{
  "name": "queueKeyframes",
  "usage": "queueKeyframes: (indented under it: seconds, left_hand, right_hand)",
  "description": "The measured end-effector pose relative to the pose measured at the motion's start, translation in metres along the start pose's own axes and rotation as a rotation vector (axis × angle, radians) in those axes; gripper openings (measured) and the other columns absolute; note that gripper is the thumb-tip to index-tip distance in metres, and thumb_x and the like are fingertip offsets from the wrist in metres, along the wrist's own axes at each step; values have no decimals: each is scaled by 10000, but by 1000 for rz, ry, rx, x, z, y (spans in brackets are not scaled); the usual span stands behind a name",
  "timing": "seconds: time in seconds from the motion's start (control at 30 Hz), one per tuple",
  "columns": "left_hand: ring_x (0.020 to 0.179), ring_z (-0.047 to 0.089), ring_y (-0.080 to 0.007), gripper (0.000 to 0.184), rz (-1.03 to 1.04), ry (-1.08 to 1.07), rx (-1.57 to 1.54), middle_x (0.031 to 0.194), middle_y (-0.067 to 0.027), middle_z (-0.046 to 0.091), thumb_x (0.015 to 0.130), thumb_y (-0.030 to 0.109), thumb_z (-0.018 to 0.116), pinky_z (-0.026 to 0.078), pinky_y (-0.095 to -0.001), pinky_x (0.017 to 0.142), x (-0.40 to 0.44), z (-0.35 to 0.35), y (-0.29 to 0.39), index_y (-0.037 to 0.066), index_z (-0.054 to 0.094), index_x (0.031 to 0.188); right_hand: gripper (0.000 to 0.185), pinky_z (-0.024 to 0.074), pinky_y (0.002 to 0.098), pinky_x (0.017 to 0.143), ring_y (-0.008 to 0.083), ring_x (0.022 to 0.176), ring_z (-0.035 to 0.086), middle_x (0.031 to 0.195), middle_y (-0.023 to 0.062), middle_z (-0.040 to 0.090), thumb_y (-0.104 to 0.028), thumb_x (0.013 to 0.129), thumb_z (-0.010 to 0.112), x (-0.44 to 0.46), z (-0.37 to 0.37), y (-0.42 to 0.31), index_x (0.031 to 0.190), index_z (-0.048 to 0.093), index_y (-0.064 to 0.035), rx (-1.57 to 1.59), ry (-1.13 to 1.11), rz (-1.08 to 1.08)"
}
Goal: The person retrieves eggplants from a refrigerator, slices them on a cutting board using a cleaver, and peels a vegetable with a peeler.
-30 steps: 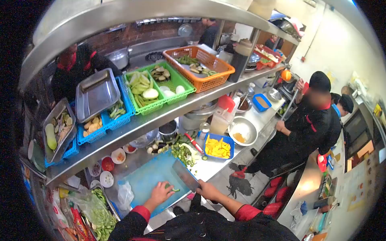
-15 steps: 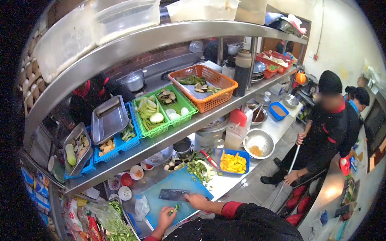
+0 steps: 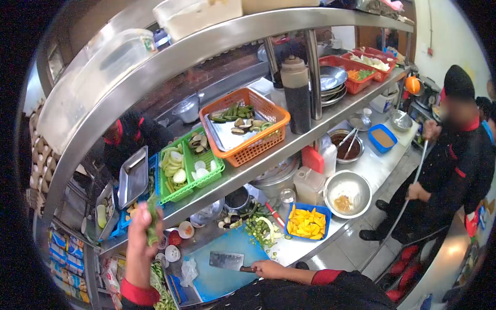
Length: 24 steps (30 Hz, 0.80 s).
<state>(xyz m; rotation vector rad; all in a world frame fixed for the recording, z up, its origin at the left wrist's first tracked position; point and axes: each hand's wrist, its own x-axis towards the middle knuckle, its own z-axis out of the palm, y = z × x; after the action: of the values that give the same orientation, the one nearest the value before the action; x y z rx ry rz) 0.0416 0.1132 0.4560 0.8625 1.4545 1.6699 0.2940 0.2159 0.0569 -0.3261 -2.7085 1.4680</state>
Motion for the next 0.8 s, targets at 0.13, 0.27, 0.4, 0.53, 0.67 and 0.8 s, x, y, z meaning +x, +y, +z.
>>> queueKeyframes:
  seconds: [0.13,0.27,0.4,0.53,0.67,0.8]
  left_hand:
    - [662,541,-69,392,230,18,274,976,-5,632,956,346,654,425,-212,510,116,84,61,83,582,1238]
    - [970,607,-133,332,296,-85,512,1044,-40,682,925,308,709,473,-276,886,216,157,60,27,684,1100]
    - [1013,603,-124,340,222,-238,679,1105,-24,690,925,373,711,459,-280,932,268,203,18,76,712,1091]
    - [1190,620,-311,426,200,-425,1235,1317,-127,647,959,403,644,467,-373,1005,292,210,-5,85,691,1238]
    - [1150,636,-301,410,386,-448,1485,1272,-132,661,870,265,705,509,-406,967,309,196,11,131,687,1256]
    - [1022,684,-271,457,335,-517,1595,1191,-141,674,804,105,748,566,-377,876,325,181,2,135,671,1253]
  right_hand:
    - [332,552,383,743,261,795,701,916,87,717,-212,927,647,-21,-36,5,1245,626,-116,208,15,63]
    - [325,552,364,748,234,803,707,937,76,732,-233,947,648,-31,-62,25,1245,633,-105,223,47,31]
    - [325,564,403,777,281,856,721,955,108,735,-217,928,664,-43,-91,36,1239,633,-128,286,14,19]
    - [328,567,383,741,255,807,725,927,81,738,-231,929,672,-57,-109,52,1236,635,-123,322,72,49]
    - [370,556,346,754,204,815,711,958,56,744,-256,938,668,-66,-126,64,1279,636,-113,341,44,82]
    - [371,555,341,751,190,804,703,968,52,737,-258,943,665,-70,-140,68,1282,632,-111,354,27,107]
